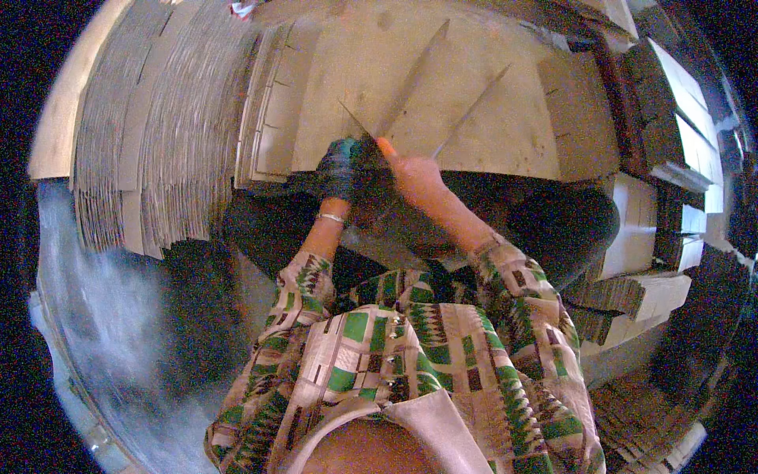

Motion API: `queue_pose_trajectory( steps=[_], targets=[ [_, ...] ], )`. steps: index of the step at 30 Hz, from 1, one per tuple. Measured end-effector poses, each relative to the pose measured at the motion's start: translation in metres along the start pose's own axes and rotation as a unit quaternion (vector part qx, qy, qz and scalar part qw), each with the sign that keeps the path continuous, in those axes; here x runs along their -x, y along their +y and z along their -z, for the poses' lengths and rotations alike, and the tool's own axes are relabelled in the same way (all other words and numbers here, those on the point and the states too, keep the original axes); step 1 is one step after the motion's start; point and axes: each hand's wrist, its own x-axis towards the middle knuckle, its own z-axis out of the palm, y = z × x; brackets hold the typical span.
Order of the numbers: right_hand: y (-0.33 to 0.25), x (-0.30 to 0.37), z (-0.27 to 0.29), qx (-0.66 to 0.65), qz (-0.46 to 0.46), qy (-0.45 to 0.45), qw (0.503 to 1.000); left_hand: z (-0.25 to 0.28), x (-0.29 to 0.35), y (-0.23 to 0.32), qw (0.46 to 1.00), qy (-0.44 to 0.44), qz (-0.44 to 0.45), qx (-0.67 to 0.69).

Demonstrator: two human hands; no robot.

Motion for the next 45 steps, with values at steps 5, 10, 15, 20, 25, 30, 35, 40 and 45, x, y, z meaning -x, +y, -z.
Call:
queue_pose_trajectory(
  steps=[5,10,15,20,25,30,35,40,45],
  targets=[
    [-0.003,0.008,0.011,-0.041,0.011,0.051,0.998,-0.010,-0.006,-0.015,0.997,0.077,-0.012,0.025],
    [0.043,0.019,0.060,0.019,-0.042,0.140,0.989,0.032,-0.031,0.037,0.970,0.201,-0.104,-0.086],
    [0.072,0.003,0.041,0.119,0.022,0.072,0.990,-0.006,-0.080,0.033,0.973,-0.065,-0.103,-0.195],
    [0.010,-0.002,0.029,0.068,0.039,0.015,0.997,0.010,-0.068,-0.003,0.971,0.018,-0.136,-0.195],
    [0.013,0.002,0.026,-0.102,0.053,0.177,0.977,0.007,-0.061,-0.027,0.965,-0.013,-0.126,-0.228],
    [0.194,0.052,0.090,0.172,-0.197,0.308,0.914,0.026,-0.049,0.035,0.972,0.084,-0.171,-0.139],
    [0.282,0.133,0.162,0.358,-0.443,0.064,0.819,0.014,-0.048,0.115,0.983,-0.060,-0.173,0.026],
    [0.271,0.097,0.172,0.129,-0.527,0.134,0.829,-0.049,-0.076,0.091,0.984,-0.116,-0.134,-0.028],
    [0.293,0.129,0.143,0.283,-0.347,0.253,0.858,-0.068,-0.080,0.102,0.981,-0.119,-0.150,-0.009]
  ],
)
